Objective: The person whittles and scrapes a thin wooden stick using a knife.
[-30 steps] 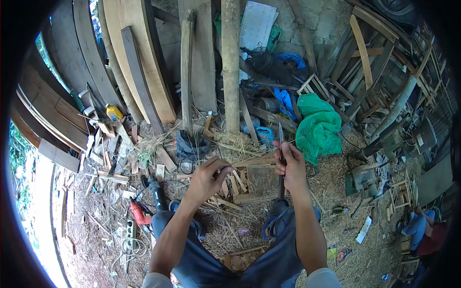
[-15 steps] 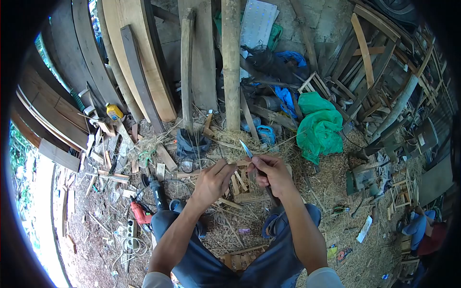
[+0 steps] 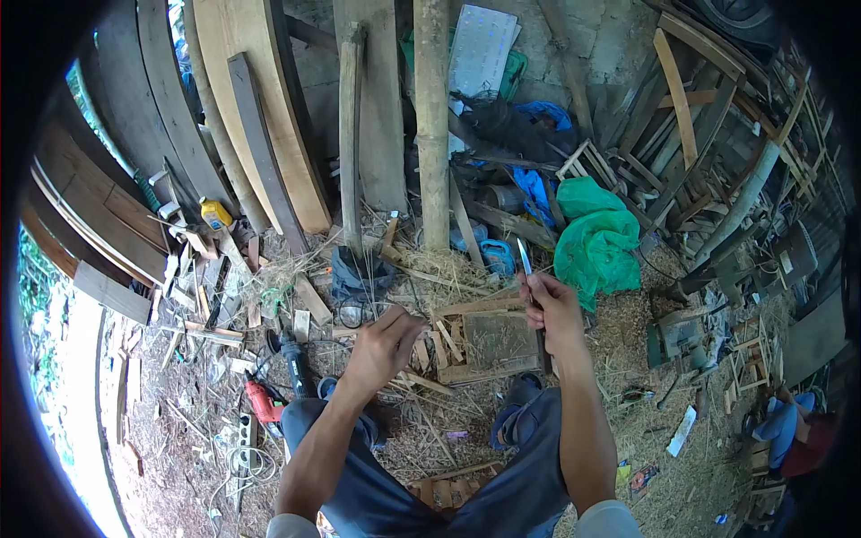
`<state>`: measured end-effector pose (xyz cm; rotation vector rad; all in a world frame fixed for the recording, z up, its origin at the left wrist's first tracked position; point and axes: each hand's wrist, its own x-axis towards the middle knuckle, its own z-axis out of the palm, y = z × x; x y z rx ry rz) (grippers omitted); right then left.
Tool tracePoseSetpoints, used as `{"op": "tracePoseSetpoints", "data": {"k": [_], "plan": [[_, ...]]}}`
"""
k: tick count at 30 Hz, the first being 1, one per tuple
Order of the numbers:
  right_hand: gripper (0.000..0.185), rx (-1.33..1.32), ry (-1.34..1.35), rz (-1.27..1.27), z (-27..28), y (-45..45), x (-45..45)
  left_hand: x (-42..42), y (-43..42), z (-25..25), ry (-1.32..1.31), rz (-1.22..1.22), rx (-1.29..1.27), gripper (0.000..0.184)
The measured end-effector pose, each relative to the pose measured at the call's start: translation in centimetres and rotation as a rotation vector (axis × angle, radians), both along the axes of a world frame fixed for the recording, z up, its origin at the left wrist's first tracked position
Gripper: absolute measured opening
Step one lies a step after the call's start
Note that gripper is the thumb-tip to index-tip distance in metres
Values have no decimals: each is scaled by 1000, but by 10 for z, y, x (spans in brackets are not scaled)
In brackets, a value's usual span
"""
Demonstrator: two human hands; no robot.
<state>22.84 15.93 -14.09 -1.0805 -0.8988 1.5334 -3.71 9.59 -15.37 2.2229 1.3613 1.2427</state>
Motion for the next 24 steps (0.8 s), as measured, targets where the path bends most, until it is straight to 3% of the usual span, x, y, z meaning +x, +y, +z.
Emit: {"op": "tracePoseSetpoints", "data": {"k": [5,9,24], "plan": [[27,4,50,213,-5,-15,-29,12,6,1,-11,10,14,8],[25,-3,46,356,-12,-22,-50,18,8,6,-180,-44,-99,7],[23,-8,-23,218,-12,-8,-39,10,6,4,-133,-58,-87,6]]}}
